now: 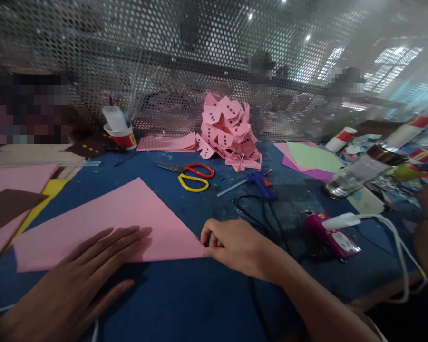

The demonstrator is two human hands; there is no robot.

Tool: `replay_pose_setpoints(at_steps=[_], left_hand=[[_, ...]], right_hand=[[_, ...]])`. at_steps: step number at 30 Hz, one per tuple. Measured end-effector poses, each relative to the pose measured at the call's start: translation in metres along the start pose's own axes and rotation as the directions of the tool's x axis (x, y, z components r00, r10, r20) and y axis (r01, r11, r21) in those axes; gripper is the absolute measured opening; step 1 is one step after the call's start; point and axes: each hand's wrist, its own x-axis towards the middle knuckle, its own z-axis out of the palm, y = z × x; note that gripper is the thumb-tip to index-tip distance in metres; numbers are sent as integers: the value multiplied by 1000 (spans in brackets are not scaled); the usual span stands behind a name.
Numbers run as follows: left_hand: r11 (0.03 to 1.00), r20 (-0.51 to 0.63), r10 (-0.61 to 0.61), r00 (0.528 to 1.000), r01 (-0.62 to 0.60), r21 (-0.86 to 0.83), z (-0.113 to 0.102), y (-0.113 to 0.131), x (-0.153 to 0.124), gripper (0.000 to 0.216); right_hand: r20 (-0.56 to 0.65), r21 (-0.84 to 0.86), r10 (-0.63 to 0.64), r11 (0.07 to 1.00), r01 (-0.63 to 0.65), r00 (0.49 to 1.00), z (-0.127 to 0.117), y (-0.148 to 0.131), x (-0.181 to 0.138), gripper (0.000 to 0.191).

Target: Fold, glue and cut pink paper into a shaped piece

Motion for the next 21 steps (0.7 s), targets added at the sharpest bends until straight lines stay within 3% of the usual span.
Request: replay_pose_setpoints(at_steps=[21], left_hand=[[999,30,-43,999,44,-30,-7,4,1,67]], right_hand=[[1,13,36,999,-36,999,3,0,0,13]])
